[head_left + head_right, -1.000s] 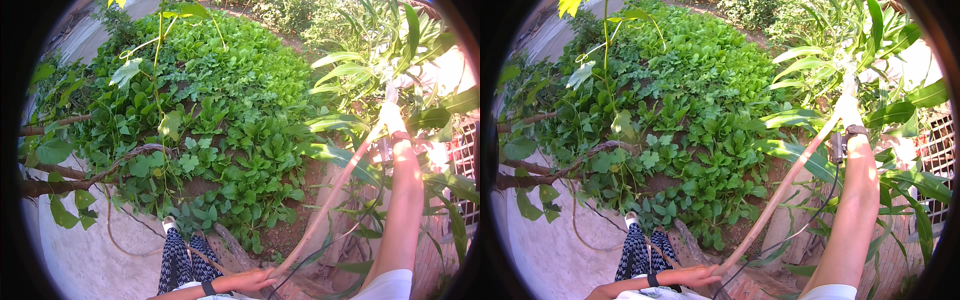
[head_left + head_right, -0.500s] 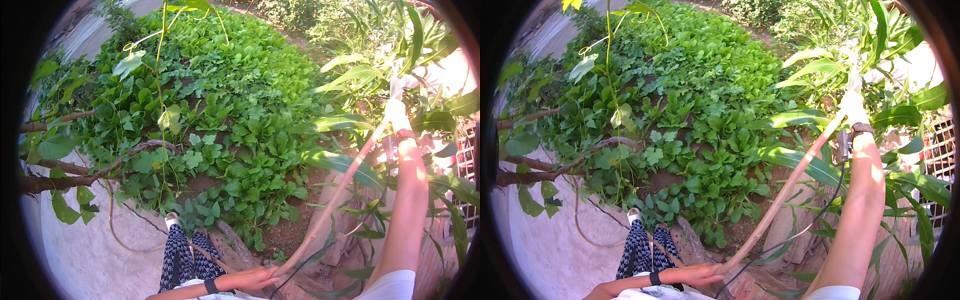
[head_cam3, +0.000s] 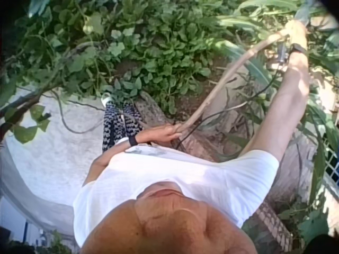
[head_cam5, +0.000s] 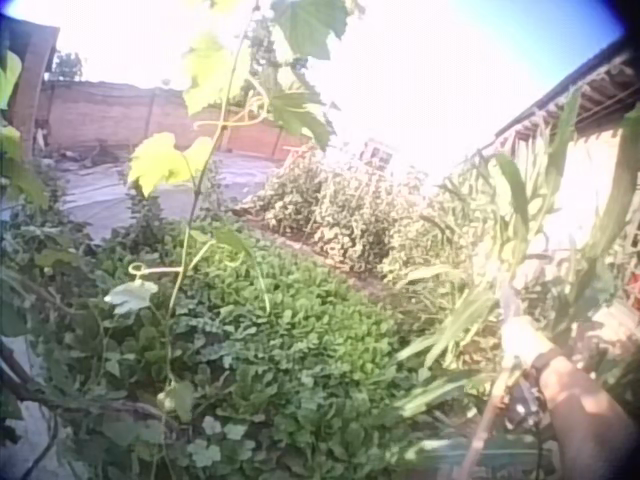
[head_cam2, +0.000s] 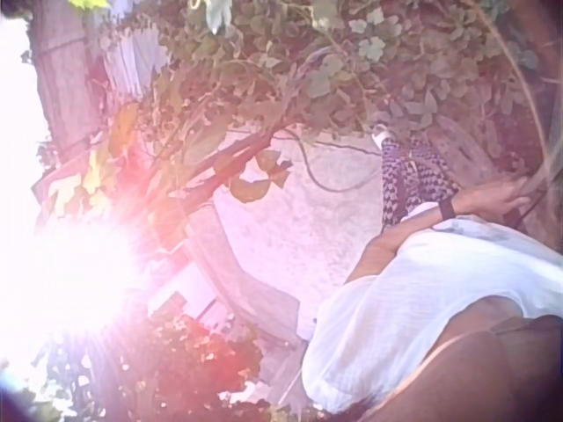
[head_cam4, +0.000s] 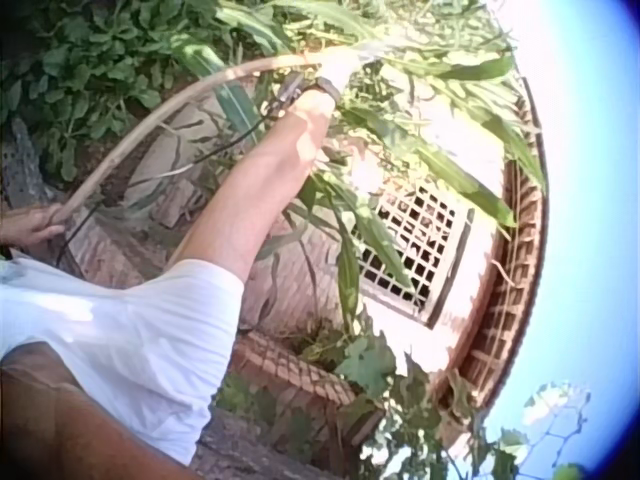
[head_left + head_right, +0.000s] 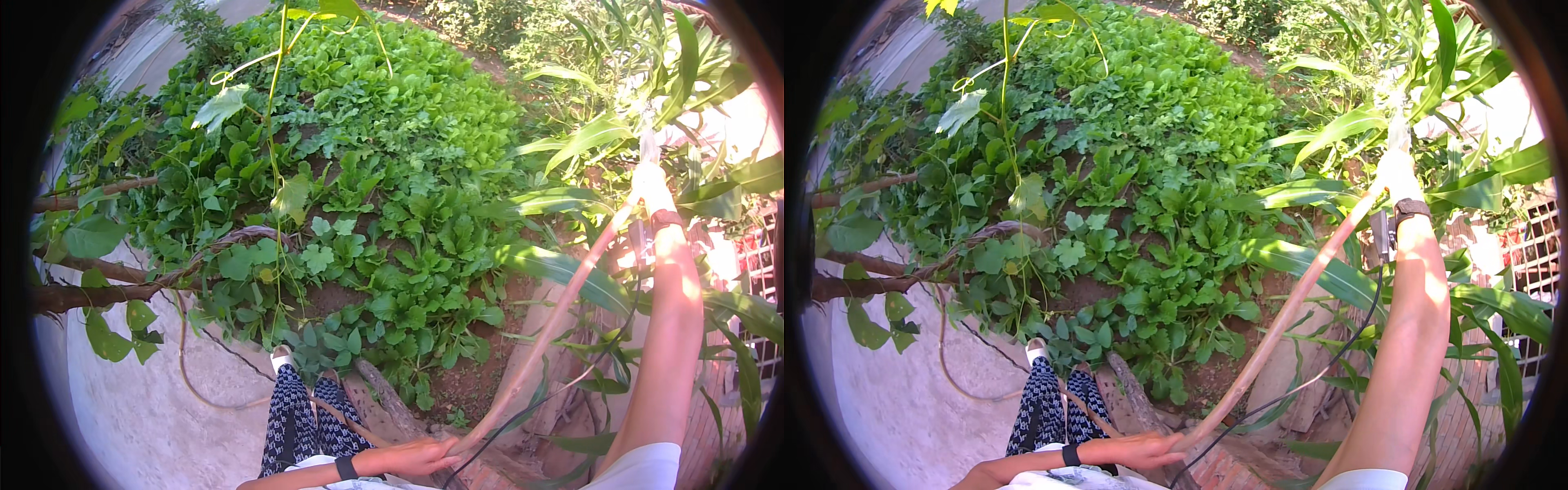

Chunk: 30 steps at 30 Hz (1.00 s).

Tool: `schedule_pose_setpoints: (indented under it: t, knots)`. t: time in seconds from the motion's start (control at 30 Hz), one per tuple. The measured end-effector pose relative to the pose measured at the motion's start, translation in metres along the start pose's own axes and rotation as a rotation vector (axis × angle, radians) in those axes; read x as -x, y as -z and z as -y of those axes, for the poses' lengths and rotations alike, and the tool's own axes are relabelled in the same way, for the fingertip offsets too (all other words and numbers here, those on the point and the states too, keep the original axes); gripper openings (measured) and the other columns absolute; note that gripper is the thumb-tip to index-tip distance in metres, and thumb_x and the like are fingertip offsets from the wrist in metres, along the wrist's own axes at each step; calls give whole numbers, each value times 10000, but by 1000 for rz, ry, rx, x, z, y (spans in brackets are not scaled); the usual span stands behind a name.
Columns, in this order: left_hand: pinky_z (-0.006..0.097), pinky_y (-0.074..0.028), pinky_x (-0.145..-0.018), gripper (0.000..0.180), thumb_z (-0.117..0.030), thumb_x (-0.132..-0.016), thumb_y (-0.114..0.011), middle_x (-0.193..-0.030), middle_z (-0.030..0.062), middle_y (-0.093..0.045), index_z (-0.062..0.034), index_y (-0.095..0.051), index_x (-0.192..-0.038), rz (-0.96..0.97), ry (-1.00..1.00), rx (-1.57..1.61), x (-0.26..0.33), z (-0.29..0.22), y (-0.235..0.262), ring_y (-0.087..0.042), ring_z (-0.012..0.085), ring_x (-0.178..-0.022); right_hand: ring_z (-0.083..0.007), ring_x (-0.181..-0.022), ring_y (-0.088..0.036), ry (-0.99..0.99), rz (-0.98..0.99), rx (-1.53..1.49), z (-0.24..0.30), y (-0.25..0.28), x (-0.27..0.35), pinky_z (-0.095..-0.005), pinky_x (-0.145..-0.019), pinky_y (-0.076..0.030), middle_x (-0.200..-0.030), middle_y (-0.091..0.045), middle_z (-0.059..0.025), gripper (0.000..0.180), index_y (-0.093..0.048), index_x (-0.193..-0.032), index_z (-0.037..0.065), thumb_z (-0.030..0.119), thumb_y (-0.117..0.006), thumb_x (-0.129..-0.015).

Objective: Watering plants in a garden using a hose and a support stick.

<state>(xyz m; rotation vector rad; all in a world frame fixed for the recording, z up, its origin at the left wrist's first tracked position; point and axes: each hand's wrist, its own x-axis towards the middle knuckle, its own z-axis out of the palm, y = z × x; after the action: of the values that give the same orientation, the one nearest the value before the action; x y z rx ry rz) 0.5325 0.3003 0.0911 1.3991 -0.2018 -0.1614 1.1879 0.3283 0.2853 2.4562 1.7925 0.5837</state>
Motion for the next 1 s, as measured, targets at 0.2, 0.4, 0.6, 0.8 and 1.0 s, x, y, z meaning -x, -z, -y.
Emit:
schedule_pose_setpoints:
  t: [0.2,0.4,0.6,0.8,1.0]
  knots:
    - [407,-364,-460,331,-331,-852,-372,-529,196,-436,-5,-347,-907,22,-6,17,1,-4,2,-474,366,-518,-119,-455,-378,-27,17,68,-8,10,5,-263,-417,-318,-545,-413,9,162,-467,-610,76,159,-458,-749]
    - [401,-361,-444,310,-317,-850,-390,-519,188,-434,-11,-360,-881,13,2,42,0,-3,1,-476,359,-506,-124,-505,-388,-73,67,218,-1,17,1,-262,-462,-323,-586,-426,1,143,-472,-653,76,169,-453,-760]
    - [387,-369,-467,334,-337,-860,-353,-538,181,-439,-10,-343,-928,56,10,26,0,-2,0,-480,342,-523,-130,-555,-399,-85,122,393,9,24,-2,-262,-508,-329,-628,-439,-7,130,-477,-696,77,178,-449,-771]
    - [384,-373,-473,352,-332,-861,-352,-546,184,-443,-8,-337,-998,68,28,30,0,-6,3,-480,341,-525,-136,-605,-409,-95,163,483,11,30,-6,-261,-553,-335,-670,-452,-15,125,-481,-739,77,188,-444,-783]
    - [394,-365,-447,320,-319,-851,-390,-526,191,-447,-5,-364,-907,-8,-21,55,-1,-15,5,-484,351,-510,-142,-656,-420,-113,165,477,9,34,-11,-260,-598,-340,-712,-465,-24,130,-486,-781,77,197,-440,-794]
